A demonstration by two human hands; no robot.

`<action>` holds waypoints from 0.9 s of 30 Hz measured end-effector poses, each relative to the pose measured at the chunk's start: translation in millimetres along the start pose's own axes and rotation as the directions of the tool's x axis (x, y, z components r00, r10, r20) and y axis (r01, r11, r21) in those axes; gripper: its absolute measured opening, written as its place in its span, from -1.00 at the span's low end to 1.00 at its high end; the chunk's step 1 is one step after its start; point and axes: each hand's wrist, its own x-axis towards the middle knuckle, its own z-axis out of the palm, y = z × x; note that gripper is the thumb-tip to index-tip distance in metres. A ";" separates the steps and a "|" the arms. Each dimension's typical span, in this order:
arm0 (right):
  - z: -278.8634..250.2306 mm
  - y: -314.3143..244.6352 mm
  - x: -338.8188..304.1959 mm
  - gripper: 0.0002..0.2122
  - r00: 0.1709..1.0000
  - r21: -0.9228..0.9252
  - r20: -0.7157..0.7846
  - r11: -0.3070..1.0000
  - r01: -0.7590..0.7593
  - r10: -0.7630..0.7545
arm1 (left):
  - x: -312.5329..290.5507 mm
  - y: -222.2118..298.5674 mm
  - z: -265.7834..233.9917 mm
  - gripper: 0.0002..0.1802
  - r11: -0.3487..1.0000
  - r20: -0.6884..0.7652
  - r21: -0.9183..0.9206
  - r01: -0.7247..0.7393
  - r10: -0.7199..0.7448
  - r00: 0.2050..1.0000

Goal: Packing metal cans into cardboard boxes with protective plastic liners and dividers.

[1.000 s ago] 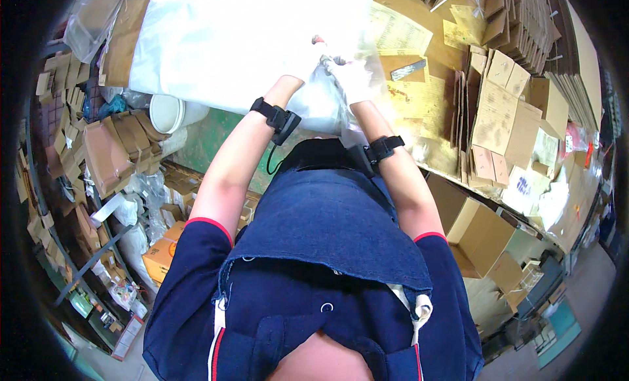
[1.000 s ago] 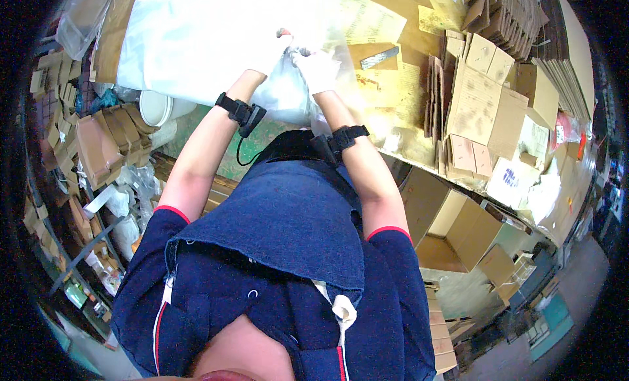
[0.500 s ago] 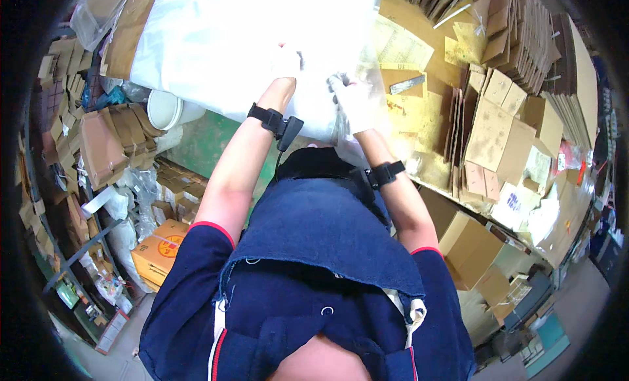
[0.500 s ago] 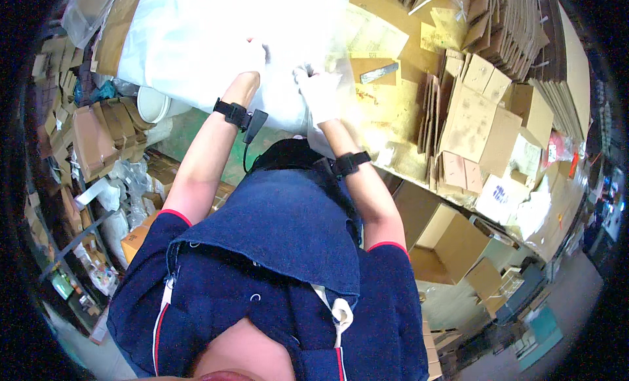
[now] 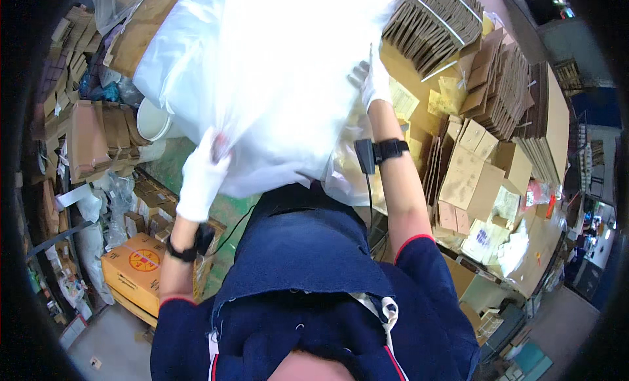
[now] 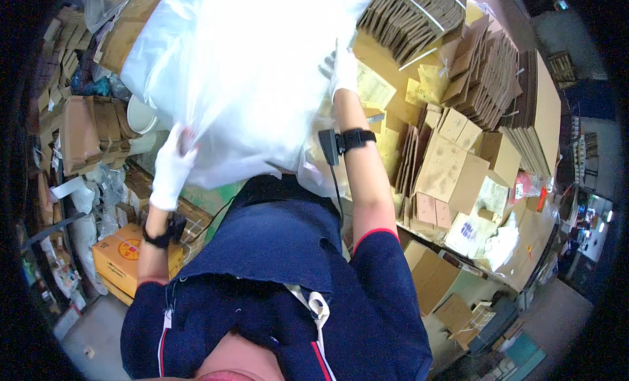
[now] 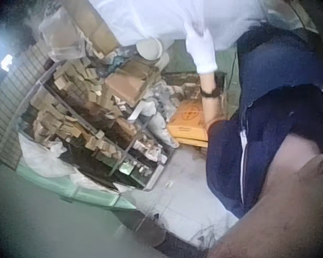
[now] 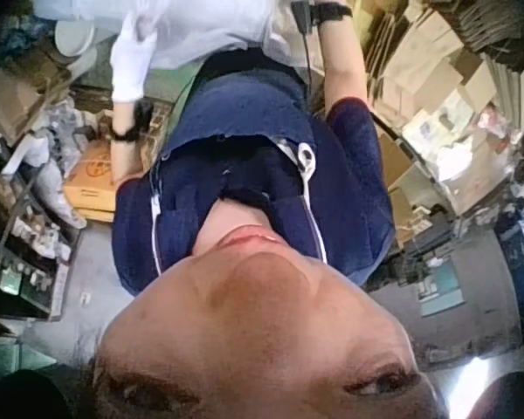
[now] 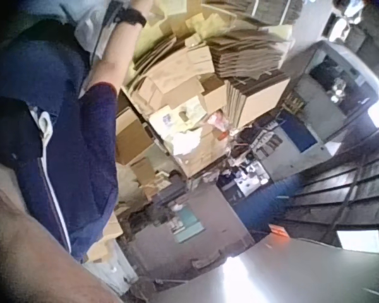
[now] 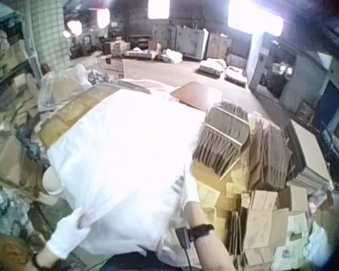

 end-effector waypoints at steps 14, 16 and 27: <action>91.8 -66.2 104.6 0.06 0.632 -0.924 0.377 -0.229 0.306 -0.677 | -130.2 -92.7 -66.6 -0.40 0.891 -0.066 0.439 0.114 -0.094 0.993; 88.8 -65.8 133.8 0.03 0.818 -0.944 0.324 -0.103 0.314 -0.476 | -133.9 -99.2 -69.7 -0.36 0.853 -0.042 0.468 0.232 -0.240 0.970; 30.3 -109.3 -64.9 -0.74 0.741 -0.697 0.470 0.314 0.645 -0.480 | -126.5 -224.6 -62.1 -0.15 0.656 -0.017 0.630 0.416 -0.523 0.852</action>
